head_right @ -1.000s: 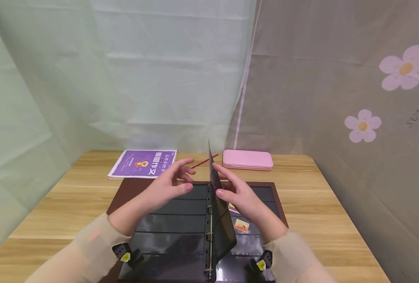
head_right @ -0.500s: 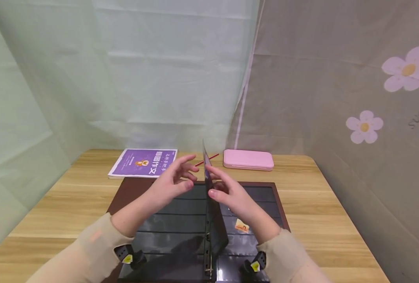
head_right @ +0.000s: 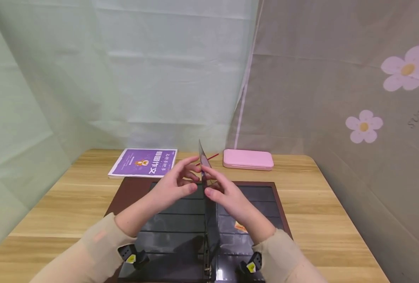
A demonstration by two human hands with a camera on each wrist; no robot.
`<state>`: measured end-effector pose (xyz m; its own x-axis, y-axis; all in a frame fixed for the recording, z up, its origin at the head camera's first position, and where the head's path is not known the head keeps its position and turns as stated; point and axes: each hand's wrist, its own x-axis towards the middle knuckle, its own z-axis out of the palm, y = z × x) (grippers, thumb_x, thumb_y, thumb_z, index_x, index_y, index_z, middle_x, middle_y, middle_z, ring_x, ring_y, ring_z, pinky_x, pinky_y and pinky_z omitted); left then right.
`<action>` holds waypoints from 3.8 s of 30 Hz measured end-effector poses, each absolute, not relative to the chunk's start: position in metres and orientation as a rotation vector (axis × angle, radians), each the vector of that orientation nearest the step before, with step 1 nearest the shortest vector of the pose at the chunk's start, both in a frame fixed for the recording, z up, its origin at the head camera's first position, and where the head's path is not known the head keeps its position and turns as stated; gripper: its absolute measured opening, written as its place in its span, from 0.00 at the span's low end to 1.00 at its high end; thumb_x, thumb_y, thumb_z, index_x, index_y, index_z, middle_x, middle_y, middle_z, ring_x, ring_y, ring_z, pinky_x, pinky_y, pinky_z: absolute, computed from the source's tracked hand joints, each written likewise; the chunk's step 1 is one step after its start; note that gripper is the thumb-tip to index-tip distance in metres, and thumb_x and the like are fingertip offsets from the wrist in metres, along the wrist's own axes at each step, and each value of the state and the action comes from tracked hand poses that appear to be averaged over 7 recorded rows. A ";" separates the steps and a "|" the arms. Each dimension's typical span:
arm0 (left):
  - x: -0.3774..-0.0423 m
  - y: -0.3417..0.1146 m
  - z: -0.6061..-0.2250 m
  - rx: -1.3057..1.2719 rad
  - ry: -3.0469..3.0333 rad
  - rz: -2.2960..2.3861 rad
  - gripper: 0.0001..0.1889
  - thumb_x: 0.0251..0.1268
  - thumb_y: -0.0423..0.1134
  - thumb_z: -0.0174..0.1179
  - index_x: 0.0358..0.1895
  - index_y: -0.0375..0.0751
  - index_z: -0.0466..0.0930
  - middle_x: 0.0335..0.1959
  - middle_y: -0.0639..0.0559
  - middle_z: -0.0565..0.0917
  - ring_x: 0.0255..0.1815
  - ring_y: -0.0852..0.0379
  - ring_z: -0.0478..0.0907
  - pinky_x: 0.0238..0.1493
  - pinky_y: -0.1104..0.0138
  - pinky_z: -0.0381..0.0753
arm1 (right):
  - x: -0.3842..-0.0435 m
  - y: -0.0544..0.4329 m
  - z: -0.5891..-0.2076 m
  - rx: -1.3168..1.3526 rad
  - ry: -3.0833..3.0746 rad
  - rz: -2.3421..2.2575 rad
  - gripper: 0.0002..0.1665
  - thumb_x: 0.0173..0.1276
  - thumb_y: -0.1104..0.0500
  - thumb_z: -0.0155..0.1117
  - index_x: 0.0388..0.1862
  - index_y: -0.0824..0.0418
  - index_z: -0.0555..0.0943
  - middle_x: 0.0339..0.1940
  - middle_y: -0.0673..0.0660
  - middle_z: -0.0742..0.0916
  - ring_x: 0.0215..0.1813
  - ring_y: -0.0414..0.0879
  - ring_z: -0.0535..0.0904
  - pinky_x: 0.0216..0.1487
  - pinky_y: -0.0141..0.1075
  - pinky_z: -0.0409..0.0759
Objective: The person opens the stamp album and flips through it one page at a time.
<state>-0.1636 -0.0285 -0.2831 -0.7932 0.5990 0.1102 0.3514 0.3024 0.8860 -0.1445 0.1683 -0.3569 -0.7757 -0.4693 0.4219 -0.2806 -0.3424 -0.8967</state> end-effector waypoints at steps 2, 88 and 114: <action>-0.164 -0.028 -0.283 0.872 2.356 1.470 0.36 0.63 0.38 0.60 0.72 0.45 0.53 0.57 0.42 0.68 0.52 0.49 0.72 0.50 0.59 0.74 | -0.144 0.167 -0.358 -1.029 1.659 -2.295 0.42 0.70 0.45 0.54 0.73 0.64 0.51 0.62 0.71 0.63 0.50 0.45 0.74 0.50 0.39 0.76; -0.169 -0.059 -0.277 0.799 2.621 1.253 0.06 0.61 0.31 0.53 0.32 0.41 0.80 0.24 0.49 0.77 0.18 0.51 0.74 0.22 0.60 0.76 | -0.136 0.276 -0.504 -0.347 2.827 -1.354 0.39 0.56 0.47 0.71 0.60 0.68 0.72 0.54 0.63 0.78 0.48 0.53 0.76 0.48 0.50 0.73; -0.164 -0.084 -0.271 0.570 2.683 1.482 0.05 0.58 0.27 0.54 0.32 0.34 0.80 0.24 0.47 0.76 0.15 0.55 0.68 0.20 0.65 0.73 | -0.133 0.278 -0.510 -0.351 2.796 -1.427 0.39 0.56 0.48 0.70 0.61 0.67 0.71 0.55 0.62 0.77 0.48 0.54 0.75 0.47 0.48 0.73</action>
<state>-0.1637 -0.0840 -0.2705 -0.9328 0.3264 0.1531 0.3034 0.4813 0.8224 -0.1331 0.2776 -0.5100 -0.9752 -0.1888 0.1154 -0.2043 0.5673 -0.7978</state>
